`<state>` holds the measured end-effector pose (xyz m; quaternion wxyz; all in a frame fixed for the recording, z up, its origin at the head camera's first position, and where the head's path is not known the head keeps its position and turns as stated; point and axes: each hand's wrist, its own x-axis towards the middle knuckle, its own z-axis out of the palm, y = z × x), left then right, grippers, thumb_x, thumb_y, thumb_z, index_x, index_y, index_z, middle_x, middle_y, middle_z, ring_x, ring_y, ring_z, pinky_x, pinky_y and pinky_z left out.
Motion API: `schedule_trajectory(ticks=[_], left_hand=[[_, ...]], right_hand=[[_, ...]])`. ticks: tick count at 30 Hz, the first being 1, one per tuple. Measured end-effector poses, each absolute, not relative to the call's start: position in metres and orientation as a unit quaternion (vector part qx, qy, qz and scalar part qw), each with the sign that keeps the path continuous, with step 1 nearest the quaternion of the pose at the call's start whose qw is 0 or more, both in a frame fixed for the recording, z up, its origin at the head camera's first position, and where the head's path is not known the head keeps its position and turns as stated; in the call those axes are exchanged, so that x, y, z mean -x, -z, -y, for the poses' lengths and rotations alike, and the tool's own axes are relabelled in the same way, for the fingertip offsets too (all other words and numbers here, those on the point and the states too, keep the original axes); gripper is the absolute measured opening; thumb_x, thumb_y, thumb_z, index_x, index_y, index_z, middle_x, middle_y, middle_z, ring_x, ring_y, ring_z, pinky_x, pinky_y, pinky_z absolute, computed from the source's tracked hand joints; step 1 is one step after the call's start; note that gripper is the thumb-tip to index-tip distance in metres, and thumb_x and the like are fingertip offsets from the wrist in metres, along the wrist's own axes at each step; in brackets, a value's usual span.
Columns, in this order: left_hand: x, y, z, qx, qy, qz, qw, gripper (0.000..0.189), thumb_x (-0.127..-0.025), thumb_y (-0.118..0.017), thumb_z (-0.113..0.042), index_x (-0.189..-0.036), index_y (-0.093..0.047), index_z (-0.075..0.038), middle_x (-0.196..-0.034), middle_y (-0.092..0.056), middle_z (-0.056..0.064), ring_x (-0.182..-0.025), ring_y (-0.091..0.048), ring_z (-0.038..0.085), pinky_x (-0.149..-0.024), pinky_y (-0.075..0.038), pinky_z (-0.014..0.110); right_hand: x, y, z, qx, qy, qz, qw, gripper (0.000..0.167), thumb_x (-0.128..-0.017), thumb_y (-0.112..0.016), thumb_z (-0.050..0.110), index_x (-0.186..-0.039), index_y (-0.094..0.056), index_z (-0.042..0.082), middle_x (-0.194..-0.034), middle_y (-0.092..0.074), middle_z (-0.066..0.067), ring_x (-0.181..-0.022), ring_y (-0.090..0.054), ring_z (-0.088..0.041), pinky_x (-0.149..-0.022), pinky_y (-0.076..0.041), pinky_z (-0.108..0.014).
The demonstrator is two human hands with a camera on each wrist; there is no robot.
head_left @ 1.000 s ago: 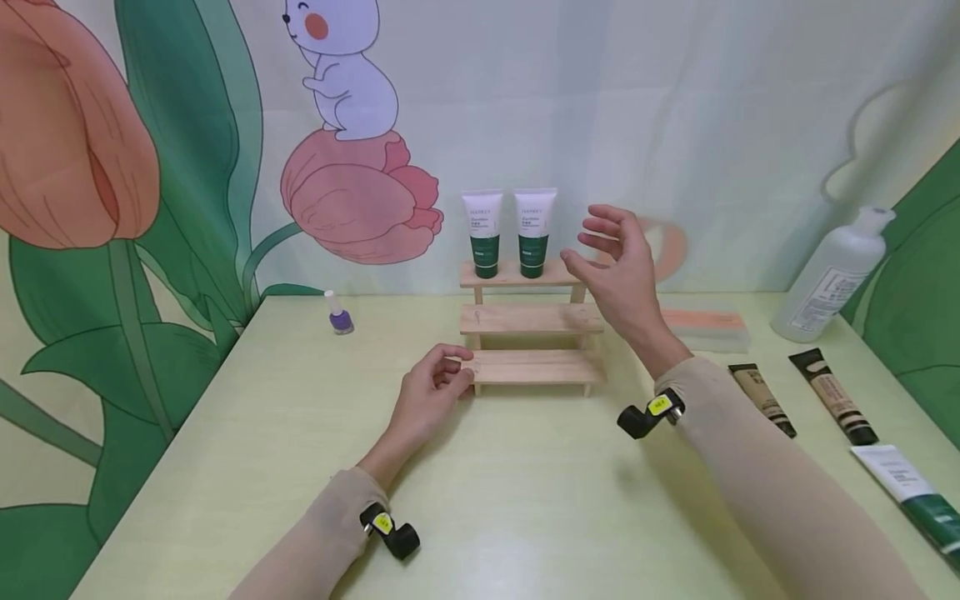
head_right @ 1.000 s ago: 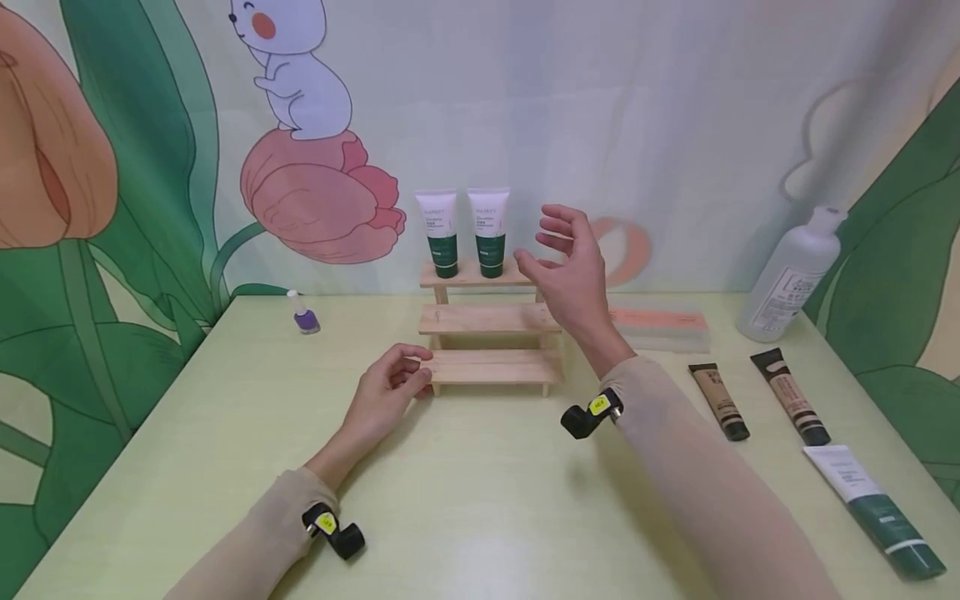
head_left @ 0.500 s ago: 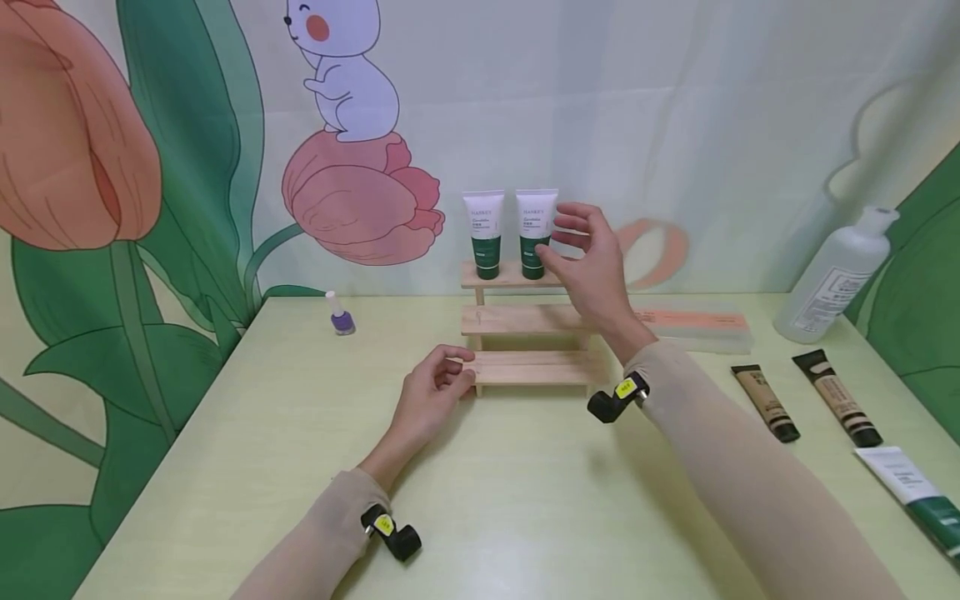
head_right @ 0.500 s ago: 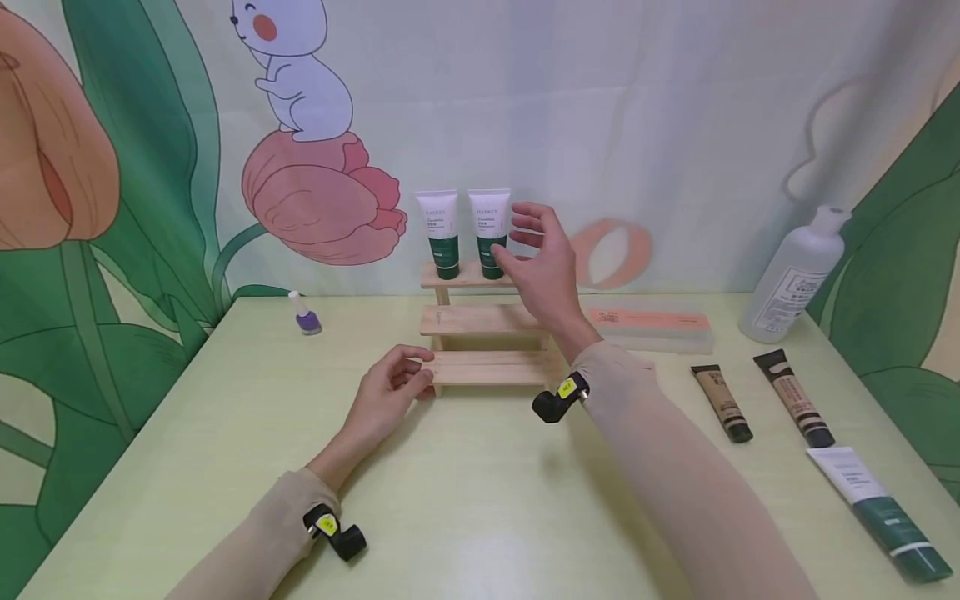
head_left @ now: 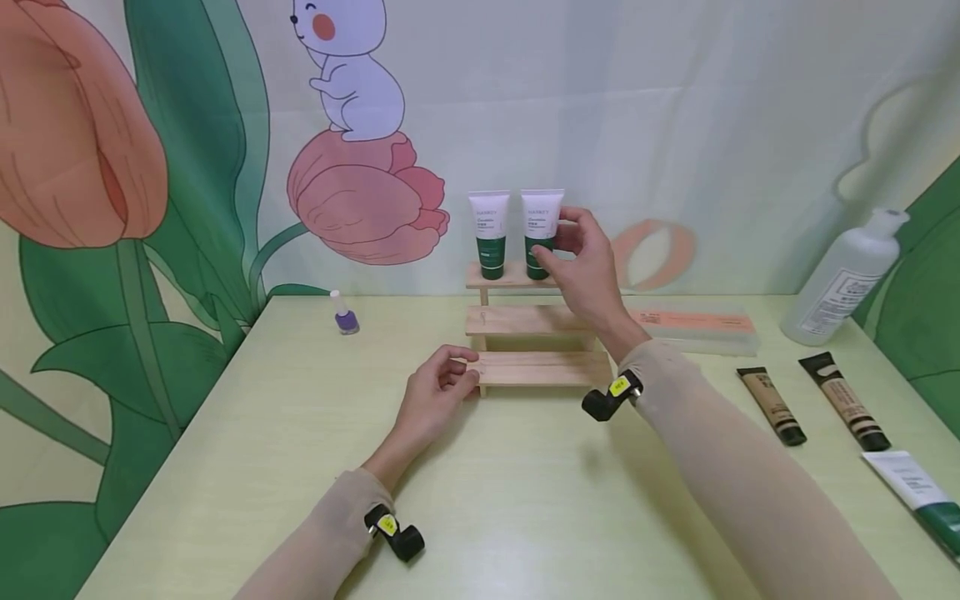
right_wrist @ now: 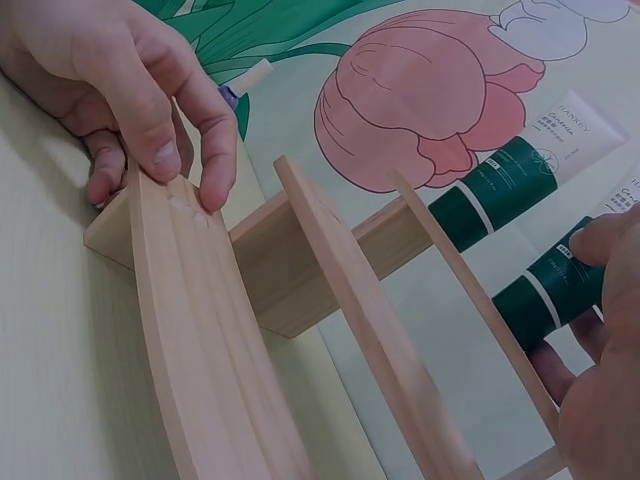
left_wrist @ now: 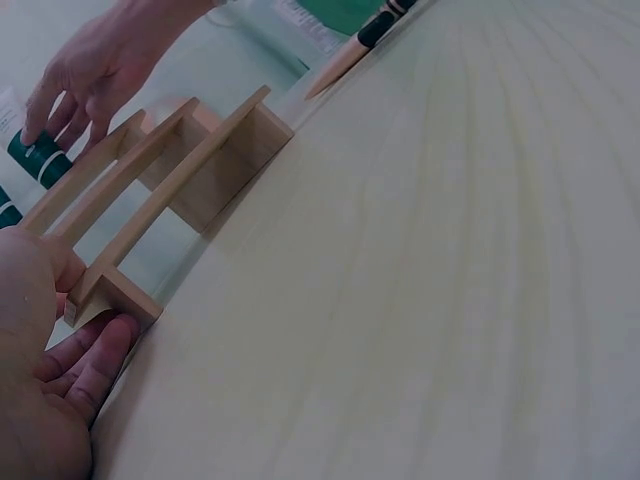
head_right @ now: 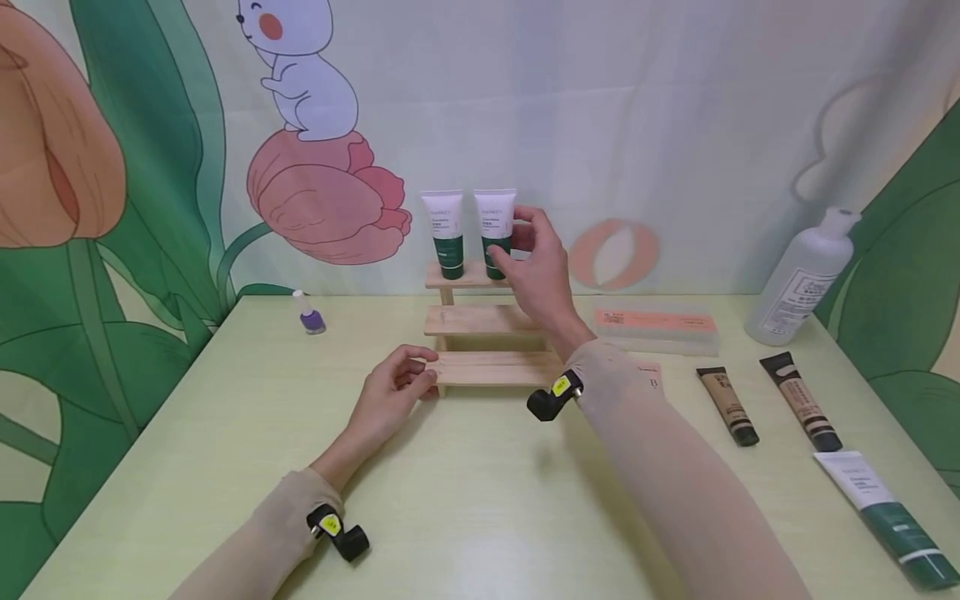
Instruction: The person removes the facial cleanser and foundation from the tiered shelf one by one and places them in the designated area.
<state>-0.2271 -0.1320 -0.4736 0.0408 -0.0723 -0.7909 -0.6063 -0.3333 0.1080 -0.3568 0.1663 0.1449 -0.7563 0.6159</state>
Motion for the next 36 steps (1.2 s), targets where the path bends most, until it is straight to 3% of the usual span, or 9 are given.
schedule_trajectory(ticks=[15, 25, 36], left_hand=[[0.227, 0.474, 0.132, 0.07, 0.605, 0.792, 0.042, 0.021, -0.108, -0.073, -0.009, -0.128, -0.073, -0.013, -0.106, -0.073, 0.011, -0.092, -0.072, 0.022, -0.085, -0.067, 0.028], [0.227, 0.475, 0.131, 0.076, 0.607, 0.79, 0.038, 0.022, -0.107, -0.074, -0.009, -0.129, -0.073, -0.012, -0.107, -0.074, 0.013, -0.092, -0.073, 0.024, -0.086, -0.067, 0.031], [0.226, 0.473, 0.133, 0.075, 0.601, 0.795, 0.043, 0.022, -0.108, -0.073, -0.01, -0.129, -0.072, -0.013, -0.107, -0.073, 0.011, -0.092, -0.071, 0.022, -0.084, -0.066, 0.028]], right_hand=[[0.323, 0.346, -0.115, -0.154, -0.625, 0.744, 0.179, 0.051, -0.104, -0.077, 0.005, -0.15, -0.056, 0.011, -0.138, -0.07, -0.012, -0.117, -0.065, -0.023, -0.108, -0.054, -0.039], [0.308, 0.34, -0.136, -0.158, -0.648, 0.72, 0.191, 0.049, -0.103, -0.075, -0.001, -0.147, -0.059, 0.009, -0.134, -0.07, -0.015, -0.113, -0.067, -0.024, -0.093, -0.062, -0.025], [0.285, 0.327, -0.166, -0.142, -0.653, 0.712, 0.217, 0.048, -0.103, -0.072, 0.0, -0.148, -0.061, 0.014, -0.13, -0.07, -0.007, -0.113, -0.067, -0.023, -0.093, -0.059, -0.025]])
